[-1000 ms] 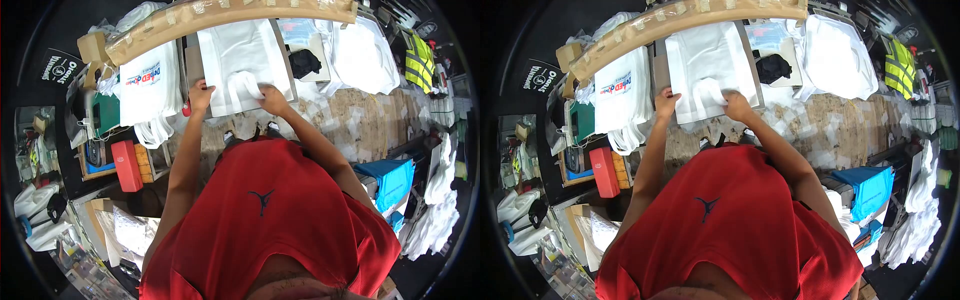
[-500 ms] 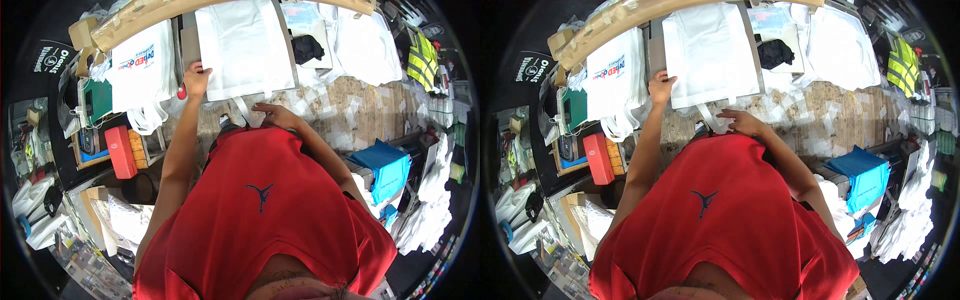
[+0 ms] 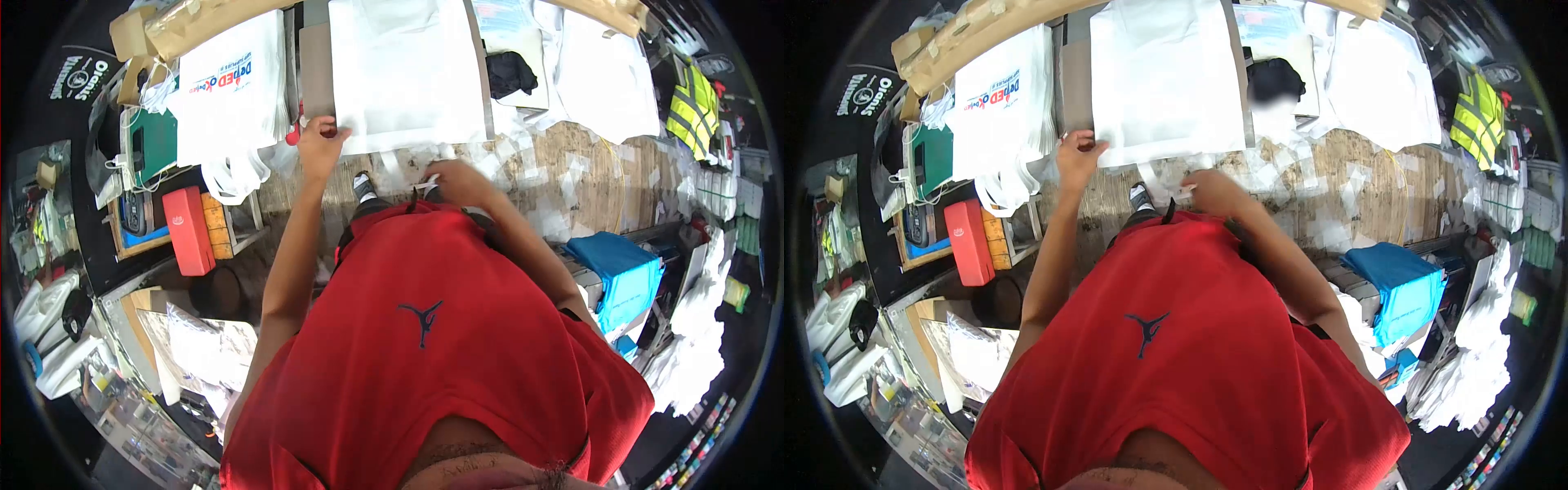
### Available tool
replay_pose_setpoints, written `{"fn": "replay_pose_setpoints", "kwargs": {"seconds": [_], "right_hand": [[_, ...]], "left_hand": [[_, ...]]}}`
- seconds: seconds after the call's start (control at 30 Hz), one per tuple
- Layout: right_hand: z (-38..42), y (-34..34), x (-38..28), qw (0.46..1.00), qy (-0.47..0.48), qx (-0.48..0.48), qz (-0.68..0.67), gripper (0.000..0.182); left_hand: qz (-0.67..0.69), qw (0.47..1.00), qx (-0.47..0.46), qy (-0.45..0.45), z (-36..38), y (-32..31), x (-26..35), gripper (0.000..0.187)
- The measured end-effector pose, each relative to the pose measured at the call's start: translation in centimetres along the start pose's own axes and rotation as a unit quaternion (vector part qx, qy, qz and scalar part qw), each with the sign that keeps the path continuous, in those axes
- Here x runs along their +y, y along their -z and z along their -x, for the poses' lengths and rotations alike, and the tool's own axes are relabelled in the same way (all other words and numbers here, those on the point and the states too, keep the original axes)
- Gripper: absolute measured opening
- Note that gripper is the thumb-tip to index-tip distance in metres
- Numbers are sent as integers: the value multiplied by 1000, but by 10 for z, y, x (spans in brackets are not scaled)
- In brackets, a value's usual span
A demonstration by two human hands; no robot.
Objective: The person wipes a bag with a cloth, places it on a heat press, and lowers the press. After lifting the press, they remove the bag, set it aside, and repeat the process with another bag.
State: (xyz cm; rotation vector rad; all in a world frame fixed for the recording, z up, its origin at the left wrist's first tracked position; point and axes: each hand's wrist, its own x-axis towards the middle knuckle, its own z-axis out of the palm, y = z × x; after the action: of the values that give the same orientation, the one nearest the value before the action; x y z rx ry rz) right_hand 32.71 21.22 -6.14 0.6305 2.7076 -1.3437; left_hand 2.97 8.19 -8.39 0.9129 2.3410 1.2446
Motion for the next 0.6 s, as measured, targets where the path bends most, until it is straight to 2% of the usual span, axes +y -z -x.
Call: {"fn": "replay_pose_setpoints", "kwargs": {"seconds": [0.03, 0.07, 0.1, 0.2, 0.23, 0.3, 0.4, 0.6], "right_hand": [[11, 32, -12, 996, -56, -9, -63, 23], [17, 54, -19, 976, -151, 12, -157, 17], [24, 62, -10, 955, -146, 114, -231, 18], [12, 74, 29, 924, -190, 331, -28, 35], [7, 72, 30, 923, -189, 334, -28, 35], [-3, 64, 30, 925, -219, 309, -15, 48], [-16, 53, 38, 914, -231, 333, -3, 50], [-15, 56, 26, 910, -251, 330, -1, 46]], "left_hand": [[7, 1000, -16, 22, 8, 7, 9, 44], [6, 1000, -15, 27, 13, 10, 8, 44], [27, 999, -24, 38, 16, 12, 8, 42], [38, 998, -32, 50, 15, 12, 7, 38], [29, 998, -29, 55, 15, 10, 6, 37], [33, 998, -20, 45, 15, 10, 3, 36], [32, 999, -3, 24, 14, 4, -10, 33], [55, 998, -1, 26, 16, 5, -7, 30]]}}
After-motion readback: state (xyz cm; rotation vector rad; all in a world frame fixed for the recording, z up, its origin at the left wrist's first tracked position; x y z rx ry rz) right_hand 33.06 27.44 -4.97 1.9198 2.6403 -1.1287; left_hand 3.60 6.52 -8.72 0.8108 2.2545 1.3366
